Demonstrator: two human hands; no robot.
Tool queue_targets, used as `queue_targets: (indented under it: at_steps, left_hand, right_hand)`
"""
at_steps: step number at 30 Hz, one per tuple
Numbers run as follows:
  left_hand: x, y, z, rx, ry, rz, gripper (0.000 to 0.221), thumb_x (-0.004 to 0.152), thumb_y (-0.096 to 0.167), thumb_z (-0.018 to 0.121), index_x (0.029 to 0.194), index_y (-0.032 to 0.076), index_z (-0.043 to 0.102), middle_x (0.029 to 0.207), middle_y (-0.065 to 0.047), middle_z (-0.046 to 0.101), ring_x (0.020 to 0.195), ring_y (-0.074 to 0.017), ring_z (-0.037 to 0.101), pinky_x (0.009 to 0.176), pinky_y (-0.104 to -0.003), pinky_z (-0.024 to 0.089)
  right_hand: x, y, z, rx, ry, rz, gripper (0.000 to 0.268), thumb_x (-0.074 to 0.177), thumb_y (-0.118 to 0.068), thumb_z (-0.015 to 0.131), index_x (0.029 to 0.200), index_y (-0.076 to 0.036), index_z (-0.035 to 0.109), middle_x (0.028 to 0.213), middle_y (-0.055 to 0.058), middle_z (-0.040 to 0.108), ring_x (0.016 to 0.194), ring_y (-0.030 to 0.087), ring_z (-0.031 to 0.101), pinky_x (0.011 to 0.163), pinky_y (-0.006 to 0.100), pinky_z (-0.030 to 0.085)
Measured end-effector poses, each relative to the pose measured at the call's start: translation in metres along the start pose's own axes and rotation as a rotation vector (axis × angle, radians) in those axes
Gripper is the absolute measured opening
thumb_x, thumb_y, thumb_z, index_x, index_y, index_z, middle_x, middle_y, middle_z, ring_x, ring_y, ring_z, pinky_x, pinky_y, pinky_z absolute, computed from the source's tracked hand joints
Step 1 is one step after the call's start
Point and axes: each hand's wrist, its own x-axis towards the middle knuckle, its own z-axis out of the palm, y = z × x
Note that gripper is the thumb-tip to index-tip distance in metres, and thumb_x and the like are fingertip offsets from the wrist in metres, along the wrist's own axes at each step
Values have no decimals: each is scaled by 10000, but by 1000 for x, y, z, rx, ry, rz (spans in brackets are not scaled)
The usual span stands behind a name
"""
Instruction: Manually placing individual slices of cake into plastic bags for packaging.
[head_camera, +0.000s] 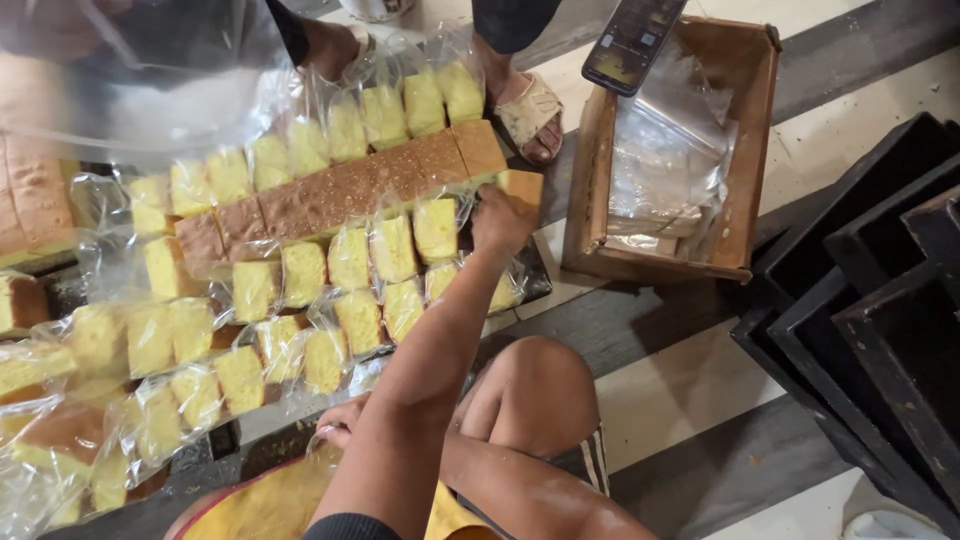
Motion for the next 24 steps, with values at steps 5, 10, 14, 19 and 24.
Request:
queue_targets:
  at_steps: [5,10,14,19,24]
  left_hand:
    - [-34,32,-60,-271,-69,192,912,734,319,885,1373,-71,365,1217,-298,635,1131,-399,658,965,-432,541]
    - [-117,-3,-165,-842,-308,204,776,871,258,767,1508,6,402,1265,-151,669,1097,-234,692,935,-368,567]
    - [-212,-115,-230,-1379,-274,49,645,902,140,705,1493,50,461,1307,-73,651,1203,-197,628,990,-365,527]
    - [-319,-255,-245,-1334,-39,-129,625,886,108,727,1457,34,483,1295,-79,648,1188,-199,622,989,-379,523]
    - [-378,-260,-254,-790,205,-67,667,836,144,778,1431,30,498,1274,-99,671,1168,-225,644,991,-378,526]
  right_hand:
    - [9,22,11,-43,74,18,360,1008,-366,590,1205,-87,702,1156,135,740,1155,309,673,1007,418,496]
    - [12,39,10,-122,149,66,365,947,-378,644,1173,-99,706,1125,140,749,1123,318,688,935,447,518]
    - [26,60,31,-133,390,12,403,912,-365,675,1210,-93,685,1112,172,741,1075,363,687,850,485,538]
    - [0,12,7,22,419,14,277,904,-292,697,1074,-78,738,861,139,744,776,251,704,681,386,547]
    - [-7,-20,4,5,476,-63,202,932,-246,741,997,-56,767,805,94,749,666,157,676,625,315,531]
